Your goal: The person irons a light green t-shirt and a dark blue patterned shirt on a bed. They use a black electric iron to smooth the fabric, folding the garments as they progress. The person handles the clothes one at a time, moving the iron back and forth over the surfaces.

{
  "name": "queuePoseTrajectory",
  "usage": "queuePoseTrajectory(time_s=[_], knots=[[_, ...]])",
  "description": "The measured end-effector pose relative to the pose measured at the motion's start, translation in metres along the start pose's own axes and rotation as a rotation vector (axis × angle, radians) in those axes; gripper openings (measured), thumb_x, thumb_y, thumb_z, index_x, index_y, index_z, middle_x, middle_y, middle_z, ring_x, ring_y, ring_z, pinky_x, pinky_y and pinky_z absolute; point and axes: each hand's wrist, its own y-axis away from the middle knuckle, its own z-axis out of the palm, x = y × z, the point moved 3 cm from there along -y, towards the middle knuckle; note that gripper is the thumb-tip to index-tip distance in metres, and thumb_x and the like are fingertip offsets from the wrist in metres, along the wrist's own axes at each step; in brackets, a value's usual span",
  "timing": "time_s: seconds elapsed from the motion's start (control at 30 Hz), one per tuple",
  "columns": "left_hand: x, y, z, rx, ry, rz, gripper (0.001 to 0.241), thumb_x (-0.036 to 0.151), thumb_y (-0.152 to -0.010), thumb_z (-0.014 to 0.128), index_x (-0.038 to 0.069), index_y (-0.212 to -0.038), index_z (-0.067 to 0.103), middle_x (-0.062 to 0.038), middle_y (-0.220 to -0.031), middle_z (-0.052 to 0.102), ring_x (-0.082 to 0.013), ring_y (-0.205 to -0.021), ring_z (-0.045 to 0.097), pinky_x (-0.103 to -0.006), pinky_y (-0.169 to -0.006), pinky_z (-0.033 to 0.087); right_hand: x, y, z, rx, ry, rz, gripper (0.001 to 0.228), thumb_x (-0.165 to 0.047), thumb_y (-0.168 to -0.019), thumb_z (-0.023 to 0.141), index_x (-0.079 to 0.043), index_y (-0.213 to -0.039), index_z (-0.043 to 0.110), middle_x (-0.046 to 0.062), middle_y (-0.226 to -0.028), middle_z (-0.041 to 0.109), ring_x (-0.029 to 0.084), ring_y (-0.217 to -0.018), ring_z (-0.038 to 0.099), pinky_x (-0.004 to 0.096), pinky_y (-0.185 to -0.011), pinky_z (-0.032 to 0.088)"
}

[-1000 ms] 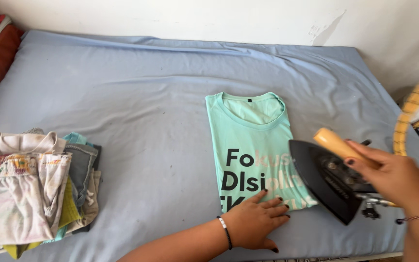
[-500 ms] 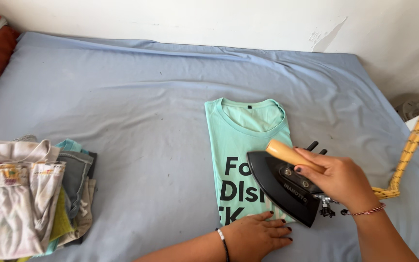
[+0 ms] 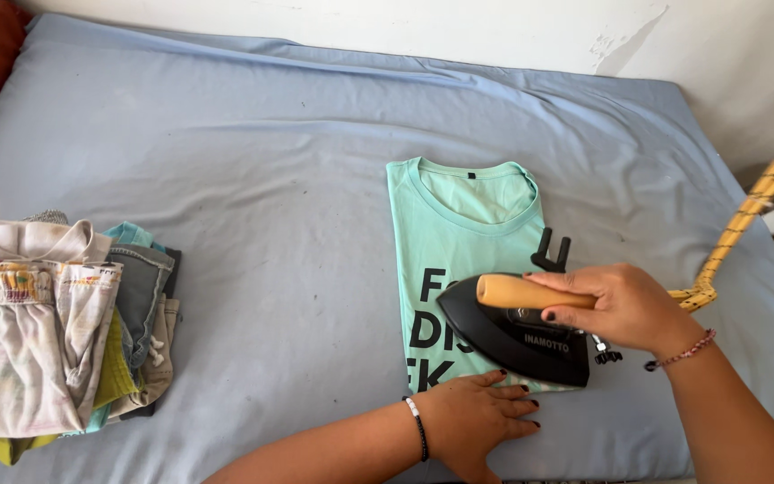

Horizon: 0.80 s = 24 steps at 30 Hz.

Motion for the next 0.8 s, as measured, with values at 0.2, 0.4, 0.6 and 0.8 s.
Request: queuePoseTrajectory(time_s=[0.2, 0.4, 0.6, 0.8], knots=[[-0.005, -0.004, 0.003, -0.014, 0.001, 0.014, 0.087, 0.059, -0.075, 0.068, 0.016, -0.149, 0.053, -0.011, -0.161, 0.042, -0.0282, -0.155, 0.03, -0.048, -0.128, 0.013, -0.026, -0.015, 0.005, 0.217, 0.075, 0.058, 0.052, -0.038, -0.076, 0.082, -0.031, -0.127, 0.072, 0.007, -0.085, 0.078, 0.022, -0.058, 0.069, 0.033, -0.058, 0.054], [-0.013, -0.007, 0.014, -0.007, 0.002, 0.045, 0.08, 0.053, -0.079, 0.067, 0.02, -0.15, 0.052, -0.009, -0.163, 0.042, -0.0275, -0.156, 0.029, -0.0487, -0.128, 0.014, -0.039, -0.047, 0.011, 0.261, 0.108, 0.189, 0.05, -0.04, -0.081, 0.08, -0.033, -0.13, 0.07, 0.01, -0.085, 0.077, 0.023, -0.06, 0.07, 0.035, -0.06, 0.054], [-0.028, -0.016, 0.032, -0.028, -0.067, 0.097, 0.072, 0.043, -0.082, 0.065, 0.026, -0.151, 0.051, -0.005, -0.164, 0.041, -0.0265, -0.156, 0.03, -0.0511, -0.129, 0.018, -0.045, -0.05, 0.008, 0.021, -0.178, 0.025, 0.055, -0.038, -0.078, 0.077, -0.031, -0.131, 0.067, 0.003, -0.09, 0.084, 0.017, -0.06, 0.071, 0.03, -0.059, 0.056], [-0.049, -0.03, 0.065, -0.007, -0.152, 0.153, 0.055, 0.04, -0.096, 0.056, 0.028, -0.15, 0.052, -0.003, -0.167, 0.041, -0.0281, -0.16, 0.031, -0.0529, -0.131, 0.022, -0.063, -0.047, 0.013, -0.034, 0.036, -0.042, 0.057, -0.044, -0.076, 0.079, -0.044, -0.132, 0.068, -0.002, -0.095, 0.083, 0.019, -0.063, 0.074, 0.032, -0.062, 0.058]])
